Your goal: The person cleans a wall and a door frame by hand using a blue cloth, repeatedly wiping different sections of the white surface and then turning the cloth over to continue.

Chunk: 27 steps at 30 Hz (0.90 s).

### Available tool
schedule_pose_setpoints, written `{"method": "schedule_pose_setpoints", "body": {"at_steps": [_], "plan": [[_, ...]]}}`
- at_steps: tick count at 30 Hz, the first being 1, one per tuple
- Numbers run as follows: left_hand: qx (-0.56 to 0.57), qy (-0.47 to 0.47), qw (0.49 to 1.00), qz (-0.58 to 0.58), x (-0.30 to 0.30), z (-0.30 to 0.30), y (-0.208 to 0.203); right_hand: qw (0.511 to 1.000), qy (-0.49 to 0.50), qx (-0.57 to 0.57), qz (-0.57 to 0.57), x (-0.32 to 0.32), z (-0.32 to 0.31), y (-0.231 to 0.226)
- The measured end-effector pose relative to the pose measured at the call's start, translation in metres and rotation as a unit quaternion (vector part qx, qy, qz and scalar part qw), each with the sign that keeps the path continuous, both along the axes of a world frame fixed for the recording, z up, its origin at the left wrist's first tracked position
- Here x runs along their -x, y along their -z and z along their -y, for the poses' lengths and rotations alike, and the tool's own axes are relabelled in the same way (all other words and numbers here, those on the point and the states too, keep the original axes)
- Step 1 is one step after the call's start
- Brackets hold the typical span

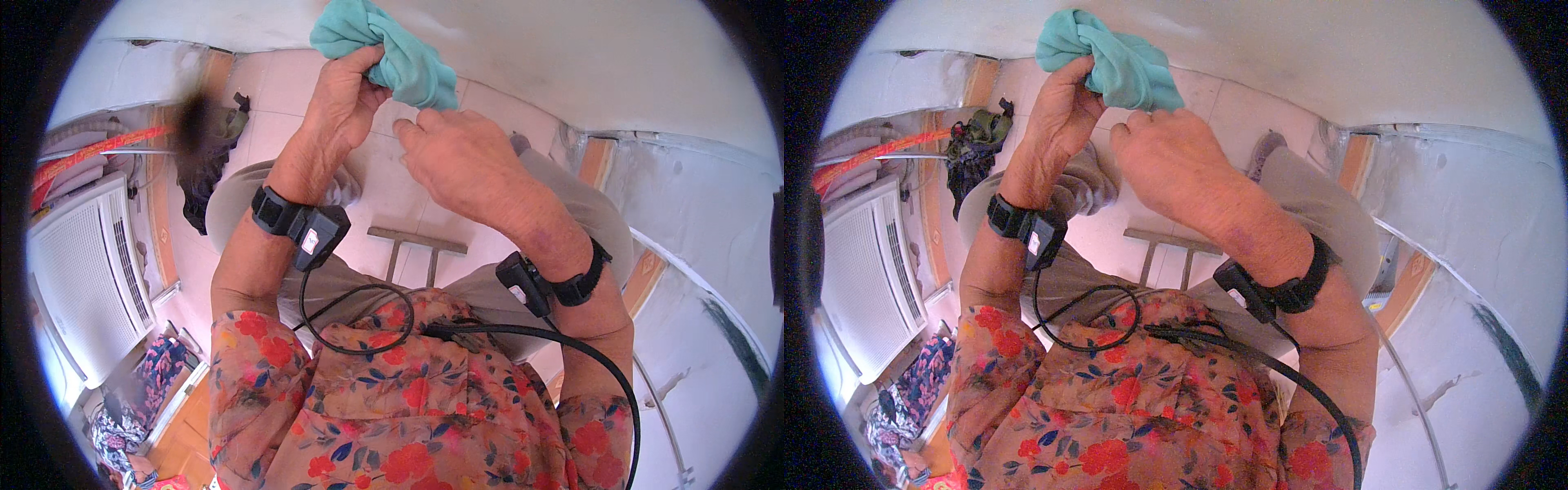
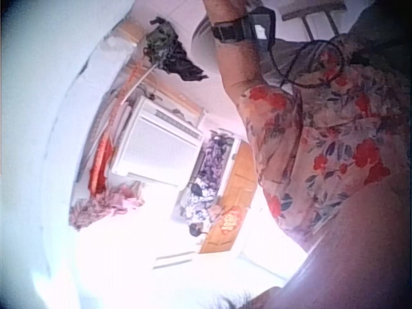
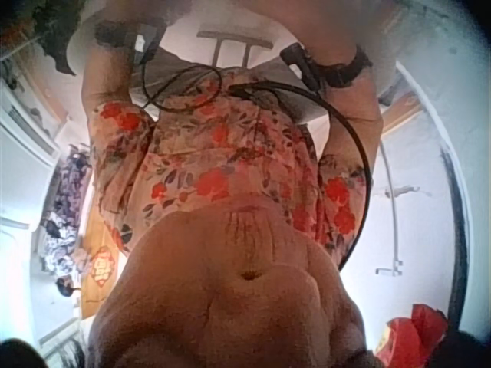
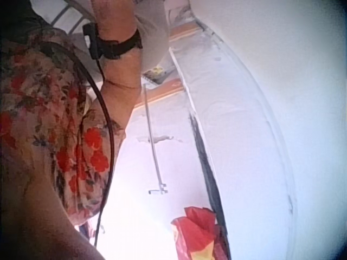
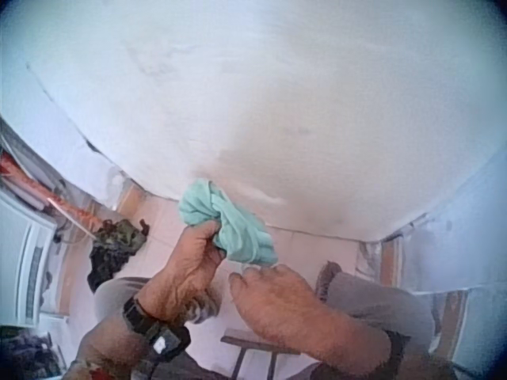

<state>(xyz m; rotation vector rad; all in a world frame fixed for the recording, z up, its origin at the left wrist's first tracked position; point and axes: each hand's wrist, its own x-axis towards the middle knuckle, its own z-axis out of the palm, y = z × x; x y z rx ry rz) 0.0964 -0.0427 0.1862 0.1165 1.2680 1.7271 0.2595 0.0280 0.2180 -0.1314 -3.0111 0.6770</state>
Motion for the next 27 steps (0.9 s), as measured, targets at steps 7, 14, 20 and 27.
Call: {"method": "schedule_pose_setpoints", "body": {"at_steps": [7,14,20,27], "plan": [[0.040,0.006,0.999,-0.014,-0.014,-0.010,0.009,1.000,-0.003,-0.028,-0.014,-0.012,-0.003,0.003],[0.059,0.053,0.997,0.022,-0.023,-0.016,0.022,1.000,0.002,-0.018,-0.004,-0.016,-0.009,-0.001],[0.030,0.055,0.997,0.042,-0.022,-0.012,0.016,0.999,-0.022,-0.043,0.013,-0.002,0.000,0.010],[-0.004,-0.020,1.000,0.007,-0.012,0.000,0.010,0.997,-0.024,-0.051,-0.051,0.008,0.002,0.002]]}}
